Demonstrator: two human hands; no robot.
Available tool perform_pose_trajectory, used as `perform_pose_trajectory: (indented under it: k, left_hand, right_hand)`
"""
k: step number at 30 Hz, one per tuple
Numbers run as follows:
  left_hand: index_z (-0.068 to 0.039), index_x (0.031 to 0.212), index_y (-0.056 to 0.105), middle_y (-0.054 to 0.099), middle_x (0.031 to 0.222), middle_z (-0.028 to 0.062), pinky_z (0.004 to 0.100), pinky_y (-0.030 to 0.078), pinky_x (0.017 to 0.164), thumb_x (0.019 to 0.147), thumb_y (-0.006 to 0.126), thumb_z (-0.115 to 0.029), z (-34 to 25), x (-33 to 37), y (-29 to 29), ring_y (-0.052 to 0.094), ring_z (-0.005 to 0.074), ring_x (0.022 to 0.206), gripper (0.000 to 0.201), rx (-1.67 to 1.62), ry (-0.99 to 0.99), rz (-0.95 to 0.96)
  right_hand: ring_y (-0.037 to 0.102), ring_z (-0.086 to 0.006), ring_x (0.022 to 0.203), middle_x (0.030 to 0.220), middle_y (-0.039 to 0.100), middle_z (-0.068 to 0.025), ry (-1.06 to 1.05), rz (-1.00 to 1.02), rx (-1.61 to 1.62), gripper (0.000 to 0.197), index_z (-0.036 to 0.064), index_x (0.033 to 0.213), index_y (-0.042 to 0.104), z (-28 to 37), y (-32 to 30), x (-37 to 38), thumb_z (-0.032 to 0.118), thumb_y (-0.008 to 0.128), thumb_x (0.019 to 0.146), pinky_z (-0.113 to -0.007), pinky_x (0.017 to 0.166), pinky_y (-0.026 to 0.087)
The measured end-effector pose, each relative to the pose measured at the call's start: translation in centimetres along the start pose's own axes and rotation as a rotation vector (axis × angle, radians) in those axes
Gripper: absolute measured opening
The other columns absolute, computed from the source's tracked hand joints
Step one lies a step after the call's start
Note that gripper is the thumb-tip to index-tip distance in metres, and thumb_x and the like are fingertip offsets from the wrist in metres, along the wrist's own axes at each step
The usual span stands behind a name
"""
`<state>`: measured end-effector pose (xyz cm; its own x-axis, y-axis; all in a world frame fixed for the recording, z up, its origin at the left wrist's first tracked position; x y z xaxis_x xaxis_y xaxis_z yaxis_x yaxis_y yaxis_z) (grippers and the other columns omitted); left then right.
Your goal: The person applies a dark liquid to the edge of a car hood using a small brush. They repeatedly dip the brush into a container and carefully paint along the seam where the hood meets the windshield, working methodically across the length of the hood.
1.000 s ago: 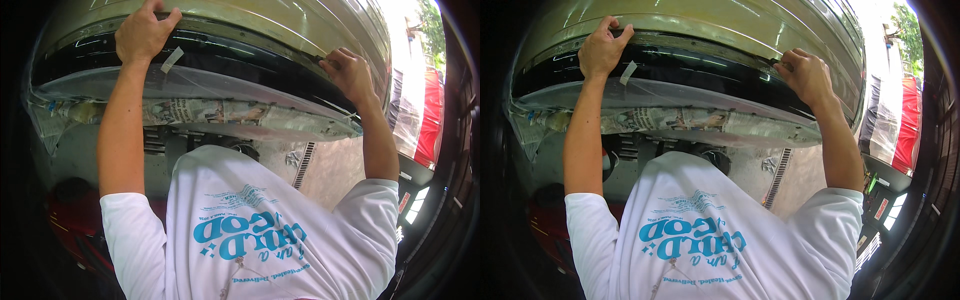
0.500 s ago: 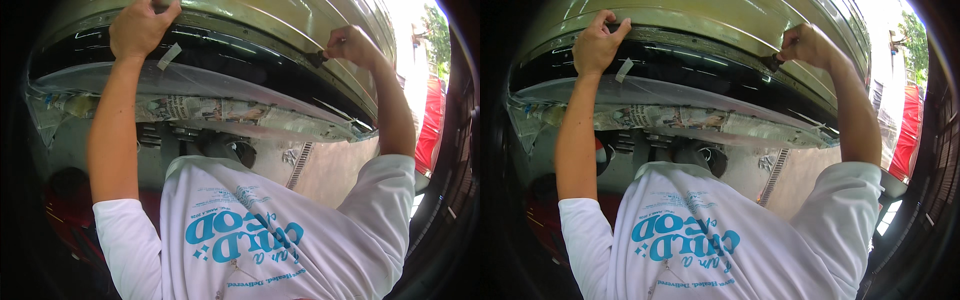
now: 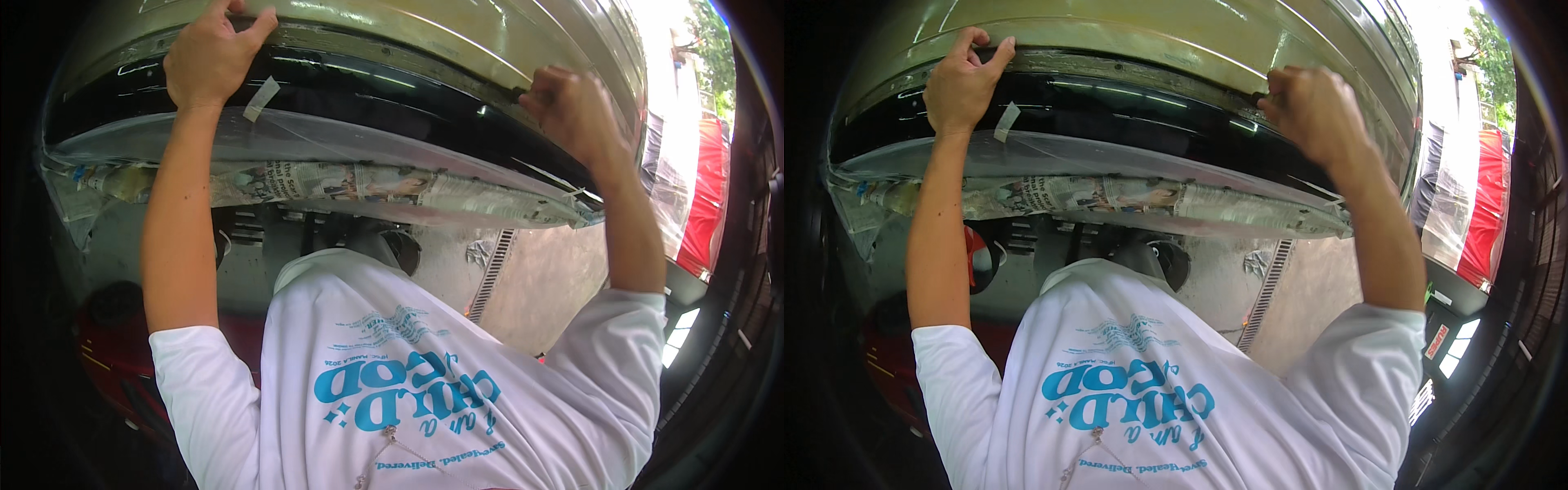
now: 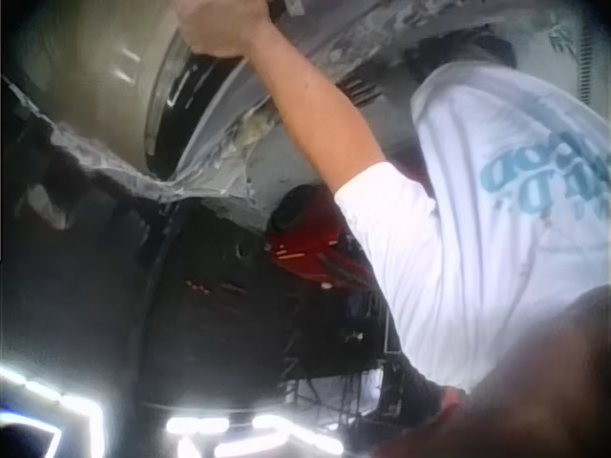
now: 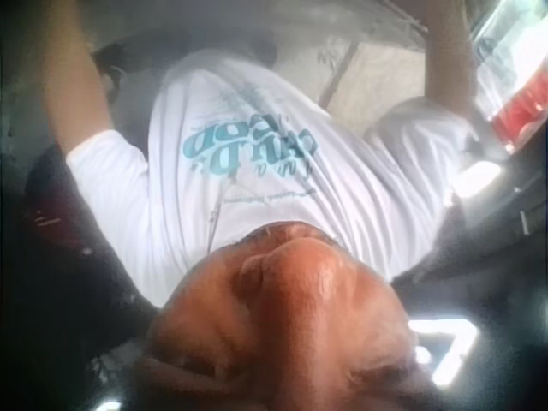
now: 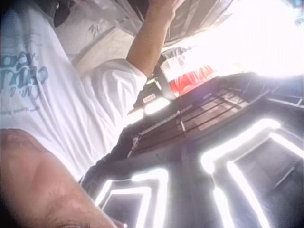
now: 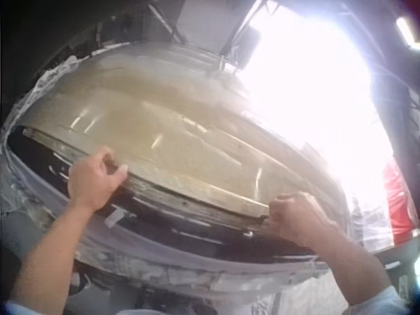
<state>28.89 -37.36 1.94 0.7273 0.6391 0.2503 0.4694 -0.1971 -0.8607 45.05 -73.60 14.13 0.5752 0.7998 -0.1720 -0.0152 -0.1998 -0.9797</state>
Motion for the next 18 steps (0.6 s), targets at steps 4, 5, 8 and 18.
perform_pose_trajectory:
  k: [4,5,8,18]
  left_hand:
    - [-0.019,0.106,0.069,0.059,0.069,-0.0012,0.0391,0.049,0.062,0.084,0.074,-0.063,0.2,-0.1,0.3,0.064,0.0214,0.066,0.049,-0.029,0.011,-0.003]
    - [-0.019,0.105,0.069,0.059,0.068,-0.0013,0.0391,0.049,0.062,0.084,0.074,-0.063,-0.2,0.1,0.1,0.064,0.0216,0.066,0.049,-0.047,0.019,0.0]
    - [-0.018,0.102,0.068,0.059,0.067,-0.0007,0.0393,0.049,0.062,0.084,0.074,-0.062,-0.8,0.3,-0.1,0.064,0.0223,0.065,0.048,-0.029,0.06,-0.03]
    - [-0.018,0.103,0.066,0.06,0.069,-0.0005,0.04,0.048,0.062,0.084,0.074,-0.062,-1.0,-0.1,-0.8,0.065,0.0222,0.068,0.049,0.048,-0.022,0.034]
  right_hand:
    - [0.067,-0.027,0.069,0.077,0.07,-0.0133,0.113,0.304,0.183,0.021,0.0009,0.084,0.073,-2.4,-0.5,4.8,0.018,0.085,0.081,-0.04,0.069,0.053]
    - [0.067,-0.0257,0.068,0.076,0.071,-0.0134,0.105,0.323,0.239,0.022,0.0003,0.084,0.073,-3.7,0.3,4.9,0.018,0.085,0.081,-0.039,0.07,0.053]
    - [0.067,-0.0235,0.07,0.075,0.072,-0.013,0.141,0.288,0.284,0.022,-0.0001,0.085,0.074,-3.7,-0.3,3.6,0.018,0.085,0.081,-0.038,0.071,0.053]
    - [0.07,-0.0333,0.079,0.084,0.072,-0.0127,0.094,0.109,0.037,0.026,0.0033,0.083,0.069,0.2,-0.4,0.5,0.026,0.081,0.085,-0.046,0.075,0.055]
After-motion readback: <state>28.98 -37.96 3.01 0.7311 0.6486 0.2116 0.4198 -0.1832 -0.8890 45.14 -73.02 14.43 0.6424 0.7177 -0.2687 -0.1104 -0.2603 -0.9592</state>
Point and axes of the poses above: each hand's wrist, its own x-axis towards the middle knuckle, its own y-axis out of the palm, z = x × y, the point moved 4 cm from there along x, towards the middle knuckle
